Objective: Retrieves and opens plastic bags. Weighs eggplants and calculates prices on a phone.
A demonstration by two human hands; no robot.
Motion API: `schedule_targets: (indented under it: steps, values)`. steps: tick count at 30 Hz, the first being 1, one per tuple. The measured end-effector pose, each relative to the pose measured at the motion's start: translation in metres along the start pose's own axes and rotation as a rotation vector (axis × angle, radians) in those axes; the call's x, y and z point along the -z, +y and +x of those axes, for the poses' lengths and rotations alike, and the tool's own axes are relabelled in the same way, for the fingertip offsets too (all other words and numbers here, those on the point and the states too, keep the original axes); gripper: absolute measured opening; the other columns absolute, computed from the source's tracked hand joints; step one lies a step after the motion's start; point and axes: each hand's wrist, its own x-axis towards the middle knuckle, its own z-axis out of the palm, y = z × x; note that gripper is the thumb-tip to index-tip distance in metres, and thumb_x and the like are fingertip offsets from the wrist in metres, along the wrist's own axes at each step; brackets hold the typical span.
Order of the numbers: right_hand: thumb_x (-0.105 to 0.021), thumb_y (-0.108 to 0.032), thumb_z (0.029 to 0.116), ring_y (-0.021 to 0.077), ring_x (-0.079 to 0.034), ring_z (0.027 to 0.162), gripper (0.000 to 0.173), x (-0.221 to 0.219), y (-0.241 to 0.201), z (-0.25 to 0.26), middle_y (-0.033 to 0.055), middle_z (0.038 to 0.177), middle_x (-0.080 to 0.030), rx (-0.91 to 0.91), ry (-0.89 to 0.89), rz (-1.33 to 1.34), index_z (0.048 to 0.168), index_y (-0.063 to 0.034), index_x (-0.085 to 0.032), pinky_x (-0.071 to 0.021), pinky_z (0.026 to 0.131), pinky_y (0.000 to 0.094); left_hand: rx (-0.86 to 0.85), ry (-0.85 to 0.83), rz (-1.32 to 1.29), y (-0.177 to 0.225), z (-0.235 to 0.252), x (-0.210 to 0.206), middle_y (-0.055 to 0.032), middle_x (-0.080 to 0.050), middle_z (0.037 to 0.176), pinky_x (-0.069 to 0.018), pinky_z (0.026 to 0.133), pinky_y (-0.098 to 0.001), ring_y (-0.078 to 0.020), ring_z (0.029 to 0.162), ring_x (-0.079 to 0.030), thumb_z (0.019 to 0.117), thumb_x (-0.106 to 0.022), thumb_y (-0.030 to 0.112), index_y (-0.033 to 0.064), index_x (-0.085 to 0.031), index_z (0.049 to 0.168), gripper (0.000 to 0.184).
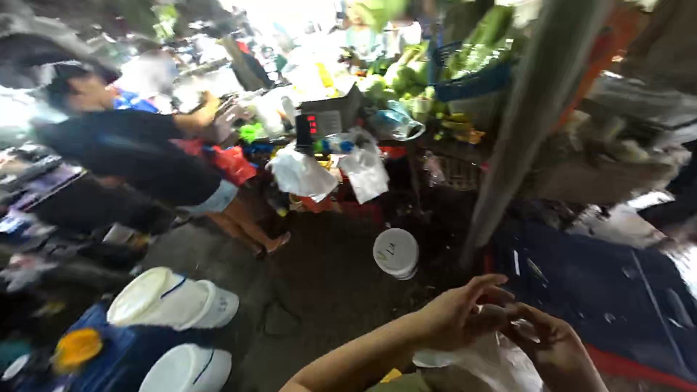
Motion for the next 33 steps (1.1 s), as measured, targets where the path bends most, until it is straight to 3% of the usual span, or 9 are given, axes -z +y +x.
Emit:
schedule_targets:
  steps: [3,6,10,13,23,25,27,29,33]
  values:
    - [-0.075,-0.017,0.0884,0.0044,-0.069,0.098,0.009,-0.053,-0.001,0.053,-0.0074,0.095,-0.075,0.237,-0.125,-0.071,0.096,-0.0138,-0.078,-0.0542,0.099,0.0328,0.041,0.108,0.179,-0.007,-0.045,0.062,-0.0182,-0.069,0.108,-0.0577,0.086,-0.0386,-0.0225,0.092,-0.068,0.0935,-0.074,0.012,-0.0052,-0.057,0.13,0.044]
    - [-0.07,-0.029,0.0942,0.0054,-0.068,0.091,0.015,-0.101,-0.004,0.104,-0.007,0.095,-0.074,0.423,-0.273,-0.185,0.101,-0.017,-0.076,-0.0579,0.088,0.0301,0.085,0.253,0.283,-0.006,-0.081,0.111,-0.0154,-0.069,0.095,-0.0571,0.081,-0.0341,-0.0192,0.083,-0.067,0.0982,-0.067,0.01,-0.0047,-0.065,0.117,0.024]
    - [-0.065,-0.035,0.0976,0.0037,-0.067,0.086,0.02,-0.17,-0.018,0.171,-0.0085,0.089,-0.072,0.632,-0.364,-0.299,0.096,-0.0178,-0.075,-0.0558,0.086,0.03,0.077,0.558,0.317,-0.017,-0.112,0.163,-0.0148,-0.065,0.102,-0.0516,0.073,-0.0236,-0.012,0.081,-0.06,0.1007,-0.061,0.008,-0.0042,-0.066,0.113,0.018]
    - [-0.064,-0.033,0.0964,0.0045,-0.067,0.086,0.019,-0.217,-0.027,0.217,-0.008,0.088,-0.072,0.708,-0.45,-0.328,0.094,-0.0171,-0.075,-0.0559,0.088,0.0315,0.139,0.726,0.174,-0.022,-0.126,0.202,-0.0093,-0.064,0.11,-0.0546,0.081,-0.0228,-0.009,0.095,-0.063,0.1009,-0.062,0.01,-0.0015,-0.067,0.112,0.017]
    - [-0.062,-0.029,0.0961,0.0066,-0.069,0.093,0.018,-0.35,-0.029,0.373,-0.0072,0.09,-0.074,0.961,-0.631,-0.264,0.092,-0.02,-0.077,-0.0522,0.098,0.0361,0.217,0.724,-0.239,-0.059,-0.154,0.357,-0.0016,-0.061,0.12,-0.0521,0.093,-0.0248,-0.0053,0.108,-0.06,0.1004,-0.061,0.011,0.0014,-0.07,0.101,0.013]
    - [-0.063,-0.022,0.0935,0.0112,-0.071,0.092,0.015,-0.375,-0.028,0.394,-0.0033,0.092,-0.075,0.924,-0.647,-0.29,0.096,-0.0144,-0.076,-0.054,0.096,0.041,0.284,0.824,-0.177,-0.068,-0.156,0.383,-0.0033,-0.063,0.117,-0.0537,0.092,-0.0254,-0.0061,0.105,-0.061,0.1007,-0.061,0.012,-0.0004,-0.068,0.105,0.015]
    - [-0.066,-0.016,0.0919,0.0138,-0.07,0.088,0.025,-0.404,-0.026,0.412,-0.001,0.089,-0.072,0.864,-0.684,-0.272,0.115,-0.009,-0.07,-0.0541,0.095,0.0447,0.368,0.938,-0.109,-0.079,-0.159,0.411,-0.0012,-0.068,0.103,-0.0555,0.085,-0.0243,-0.0038,0.093,-0.065,0.1005,-0.059,0.009,-0.0009,-0.066,0.109,0.015]
    - [-0.065,-0.018,0.0951,0.013,-0.07,0.086,0.036,-0.436,-0.019,0.427,-0.0019,0.089,-0.072,0.841,-0.696,-0.253,0.131,-0.0135,-0.068,-0.0542,0.095,0.0437,0.45,1.024,-0.024,-0.091,-0.166,0.441,0.0006,-0.068,0.094,-0.0554,0.081,-0.0222,-0.0016,0.085,-0.065,0.0991,-0.058,0.005,-0.0003,-0.066,0.11,0.014]
    - [-0.06,-0.025,0.1024,0.0158,-0.07,0.09,0.027,-0.508,0.006,0.461,0.0031,0.097,-0.074,0.87,-0.567,-0.23,0.125,-0.0236,-0.075,-0.0562,0.088,0.0364,0.496,1.004,0.05,-0.128,-0.19,0.521,-0.0016,-0.07,0.094,-0.0563,0.082,-0.023,-0.0022,0.085,-0.066,0.0974,-0.057,0.002,-0.0019,-0.068,0.109,0.016]
